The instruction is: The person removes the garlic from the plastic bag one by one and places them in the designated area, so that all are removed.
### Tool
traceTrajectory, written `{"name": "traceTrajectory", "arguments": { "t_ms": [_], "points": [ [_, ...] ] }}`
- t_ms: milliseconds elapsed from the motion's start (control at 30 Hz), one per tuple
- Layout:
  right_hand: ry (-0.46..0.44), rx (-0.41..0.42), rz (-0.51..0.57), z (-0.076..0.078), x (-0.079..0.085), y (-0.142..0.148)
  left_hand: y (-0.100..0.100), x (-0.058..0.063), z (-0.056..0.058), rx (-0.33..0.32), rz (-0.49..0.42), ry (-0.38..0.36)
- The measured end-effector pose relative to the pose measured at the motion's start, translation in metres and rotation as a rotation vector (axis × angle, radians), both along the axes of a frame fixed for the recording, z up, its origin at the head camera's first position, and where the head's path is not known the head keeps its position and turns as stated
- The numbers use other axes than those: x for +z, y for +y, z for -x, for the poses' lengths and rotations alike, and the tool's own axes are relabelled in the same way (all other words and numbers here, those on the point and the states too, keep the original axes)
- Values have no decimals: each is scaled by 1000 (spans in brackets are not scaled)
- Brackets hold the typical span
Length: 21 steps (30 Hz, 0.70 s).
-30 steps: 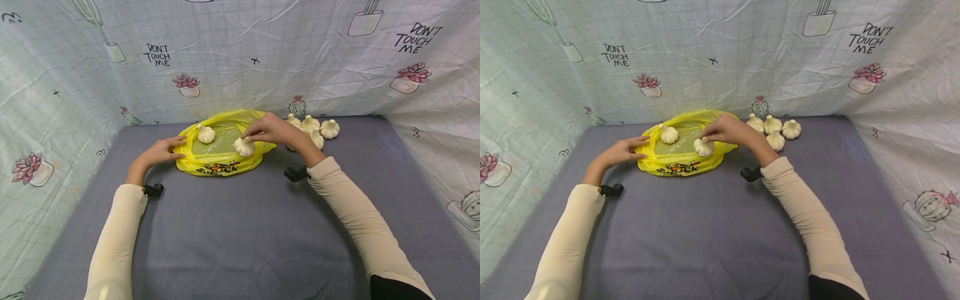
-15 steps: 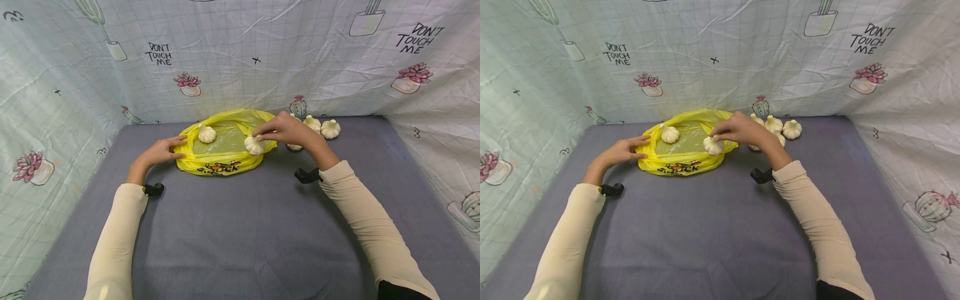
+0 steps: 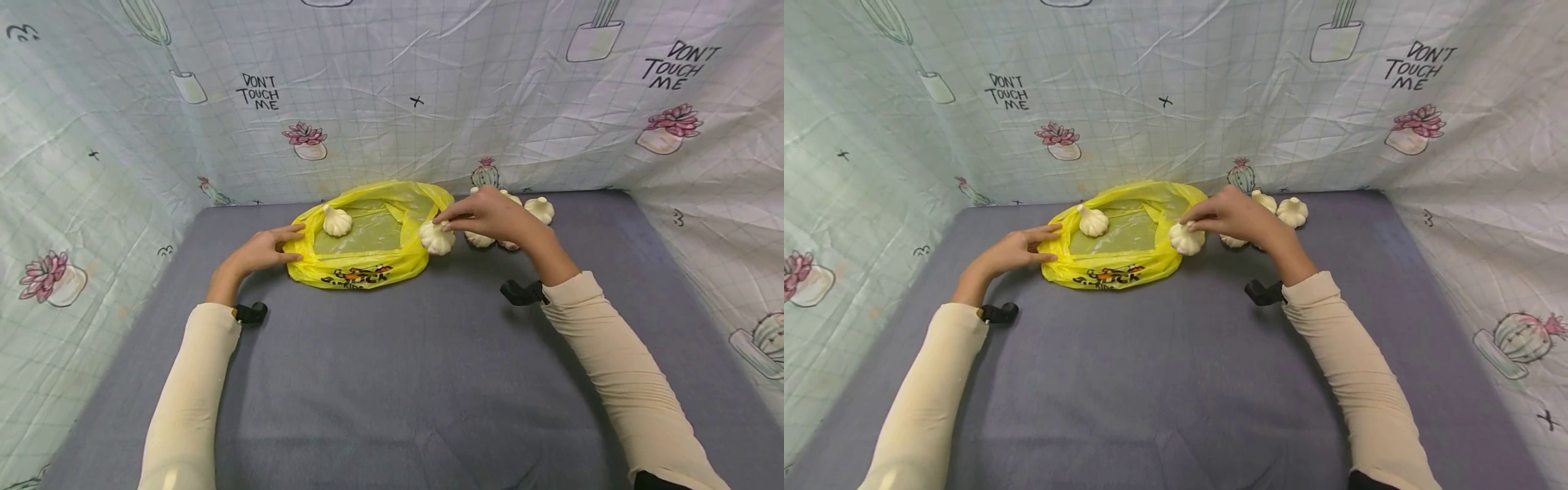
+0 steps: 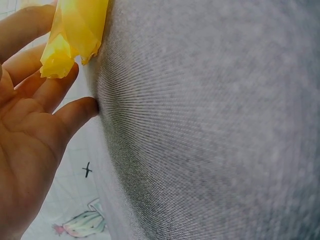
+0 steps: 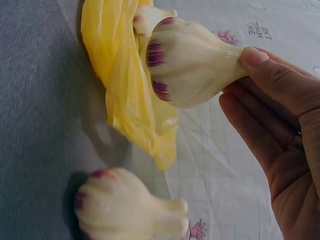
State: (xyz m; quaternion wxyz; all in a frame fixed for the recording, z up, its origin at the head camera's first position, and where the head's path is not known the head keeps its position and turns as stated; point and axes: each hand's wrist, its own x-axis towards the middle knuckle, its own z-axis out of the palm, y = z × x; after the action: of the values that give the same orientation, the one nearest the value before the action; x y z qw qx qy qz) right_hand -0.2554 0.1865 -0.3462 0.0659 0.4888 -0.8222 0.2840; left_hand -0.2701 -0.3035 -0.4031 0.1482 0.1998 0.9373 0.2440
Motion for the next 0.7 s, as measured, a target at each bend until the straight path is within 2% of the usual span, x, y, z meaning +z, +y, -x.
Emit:
{"name": "traceTrajectory", "arguments": {
  "t_ms": [233,433,700],
  "points": [
    [40,-27,59,-2,-4,20,-2,-1,1,9,17,-12],
    [92,-46,54,-5,-1,32,-2,-1,1,1,16,-11],
    [112,-25,65,-7,2,41,-4,-3,3,-24,19,29]
  ]
}}
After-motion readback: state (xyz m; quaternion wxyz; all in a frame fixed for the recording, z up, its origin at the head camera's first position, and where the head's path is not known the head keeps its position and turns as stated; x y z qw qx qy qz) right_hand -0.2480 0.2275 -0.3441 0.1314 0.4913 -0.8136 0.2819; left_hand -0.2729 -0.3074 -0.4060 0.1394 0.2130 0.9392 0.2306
